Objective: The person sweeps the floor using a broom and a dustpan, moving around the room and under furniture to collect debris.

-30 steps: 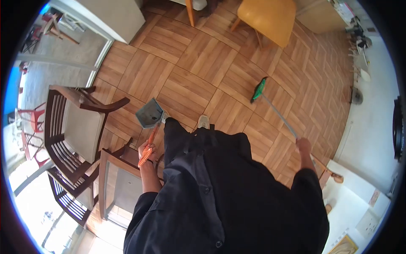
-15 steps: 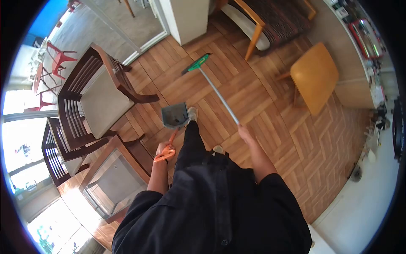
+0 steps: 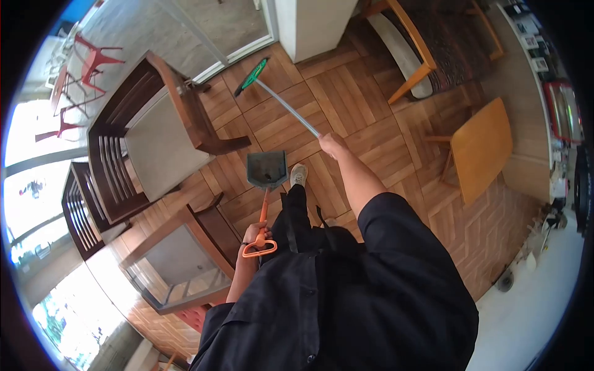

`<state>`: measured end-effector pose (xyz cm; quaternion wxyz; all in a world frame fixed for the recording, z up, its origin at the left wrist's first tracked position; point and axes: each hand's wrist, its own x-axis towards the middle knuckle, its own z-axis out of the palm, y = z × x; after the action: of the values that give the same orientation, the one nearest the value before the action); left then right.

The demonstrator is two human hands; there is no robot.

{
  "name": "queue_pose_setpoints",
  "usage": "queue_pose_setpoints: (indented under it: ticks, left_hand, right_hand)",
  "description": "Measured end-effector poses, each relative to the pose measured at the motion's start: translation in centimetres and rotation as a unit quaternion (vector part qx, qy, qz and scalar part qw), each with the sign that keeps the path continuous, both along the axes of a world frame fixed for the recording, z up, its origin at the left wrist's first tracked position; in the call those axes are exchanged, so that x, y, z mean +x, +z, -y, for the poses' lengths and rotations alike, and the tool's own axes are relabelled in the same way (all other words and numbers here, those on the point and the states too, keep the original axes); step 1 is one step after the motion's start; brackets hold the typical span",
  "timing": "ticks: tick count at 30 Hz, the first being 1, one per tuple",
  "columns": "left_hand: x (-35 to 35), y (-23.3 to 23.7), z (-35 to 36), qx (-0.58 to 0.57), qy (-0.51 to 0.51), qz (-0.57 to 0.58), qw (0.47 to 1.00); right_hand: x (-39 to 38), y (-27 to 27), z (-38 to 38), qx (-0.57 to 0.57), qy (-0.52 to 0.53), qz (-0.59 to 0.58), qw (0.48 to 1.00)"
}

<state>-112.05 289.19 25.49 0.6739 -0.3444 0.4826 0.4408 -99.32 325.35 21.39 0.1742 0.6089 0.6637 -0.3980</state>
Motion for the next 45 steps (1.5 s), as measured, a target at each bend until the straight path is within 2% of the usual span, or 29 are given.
queue_pose_setpoints:
  ticks: [2, 4, 6, 8, 10, 11, 14, 15, 16, 18, 19, 20, 22, 25, 26, 27, 29, 30, 31, 33, 35, 36, 38, 39, 40, 42, 43, 45]
  left_hand:
    - [-0.7, -1.2, -0.9, -0.003, -0.025, 0.009, 1.0]
    - [-0.8, -0.1, -3.0, -0.013, -0.038, 0.015, 0.999]
    - [-1.1, -0.6, -4.9, -0.039, -0.062, 0.017, 0.997]
    - [-1.2, -1.0, -6.3, 0.011, -0.095, 0.041, 0.995]
    - [-1.4, -2.4, -7.7, 0.049, -0.111, 0.092, 0.988]
    - [-1.7, -3.9, -7.8, 0.059, -0.073, 0.13, 0.987]
    - [0.3, -3.1, -10.4, 0.067, -0.006, 0.22, 0.973]
    - [1.6, -1.6, -12.0, 0.05, -0.034, 0.147, 0.987]
    - [2.5, -1.7, -13.1, 0.037, -0.033, 0.157, 0.986]
    - [3.8, -1.7, -14.8, 0.012, -0.025, 0.172, 0.985]
    - [4.6, -2.1, -15.4, 0.035, -0.051, 0.131, 0.989]
    - [5.2, -2.0, -16.3, 0.005, -0.013, 0.128, 0.992]
    - [7.0, -1.2, -17.5, -0.034, 0.051, 0.126, 0.99]
    - [9.3, 0.3, -19.4, -0.059, 0.093, 0.13, 0.985]
    - [9.2, 0.3, -19.6, -0.069, 0.096, 0.132, 0.984]
    - [9.3, -0.3, -19.4, -0.009, 0.104, 0.148, 0.983]
    - [10.2, 0.5, -19.7, 0.001, 0.093, 0.133, 0.987]
    - [10.1, 0.8, -19.8, 0.009, 0.096, 0.122, 0.988]
    - [9.8, 0.2, -19.6, 0.028, 0.091, 0.138, 0.986]
    - [9.6, -1.4, -19.4, 0.113, 0.026, 0.043, 0.992]
    - [10.7, -0.4, -20.3, 0.081, 0.054, 0.067, 0.993]
    - [10.8, -0.3, -20.8, 0.069, 0.065, 0.084, 0.992]
    - [10.9, 0.2, -21.7, 0.071, 0.074, 0.082, 0.991]
    - [10.6, 0.1, -22.1, 0.07, 0.079, 0.081, 0.991]
    - [10.0, -0.4, -22.3, 0.066, 0.081, 0.073, 0.992]
    - [9.0, -0.9, -23.3, 0.05, 0.082, 0.055, 0.994]
    - [8.5, -0.6, -23.9, 0.031, 0.096, 0.038, 0.994]
    - [6.7, -0.6, -24.7, 0.026, 0.115, 0.061, 0.991]
  right_hand:
    - [3.8, -0.5, 1.7, -0.019, -0.005, 0.035, 0.999]
    - [10.1, -2.7, 4.4, -0.049, -0.065, 0.046, 0.996]
    - [17.5, -1.9, 8.4, -0.048, -0.113, 0.017, 0.992]
    - [25.5, -1.5, 13.0, -0.116, -0.219, 0.063, 0.967]
    - [33.2, 1.6, 17.5, -0.135, -0.276, 0.11, 0.945]
    - [36.5, 3.3, 19.1, -0.164, -0.293, 0.144, 0.931]
    - [47.8, 4.8, 26.7, -0.209, -0.362, 0.214, 0.883]
    - [51.1, 5.7, 28.9, -0.211, -0.384, 0.233, 0.868]
    - [54.0, 7.2, 30.7, -0.214, -0.404, 0.252, 0.853]
    - [60.3, 8.8, 35.6, -0.144, -0.429, 0.246, 0.857]
    - [62.6, 10.0, 35.9, -0.181, -0.439, 0.28, 0.834]
    - [64.9, 11.1, 35.7, -0.217, -0.445, 0.311, 0.811]
    - [68.6, 12.4, 36.4, -0.14, -0.485, 0.374, 0.778]
    - [70.7, 12.2, 34.5, -0.08, -0.426, 0.479, 0.764]
    - [71.7, 12.0, 34.9, -0.056, -0.401, 0.484, 0.776]
    - [72.9, 11.6, 35.7, -0.029, -0.374, 0.487, 0.789]
    - [75.8, 12.1, 36.6, 0.013, -0.312, 0.478, 0.821]
    - [76.0, 12.6, 36.7, 0.03, -0.276, 0.465, 0.841]
    - [74.9, 14.8, 35.2, 0.043, -0.298, 0.431, 0.851]
    - [72.8, 17.8, 31.4, -0.023, -0.331, 0.373, 0.867]
    - [71.0, 18.0, 27.7, -0.081, -0.329, 0.307, 0.89]
    - [68.9, 17.5, 25.7, -0.094, -0.324, 0.268, 0.903]
    - [64.4, 13.9, 21.7, -0.004, -0.302, 0.189, 0.934]
    - [60.4, 14.1, 17.3, -0.059, -0.289, 0.147, 0.944]
    - [58.0, 11.0, 14.5, -0.043, -0.26, 0.13, 0.956]
    - [51.9, 7.8, 7.6, -0.011, -0.239, 0.076, 0.968]
    - [47.1, 8.6, 3.1, -0.055, -0.235, 0.068, 0.968]
    - [38.7, 8.2, -4.3, -0.031, -0.175, 0.07, 0.982]
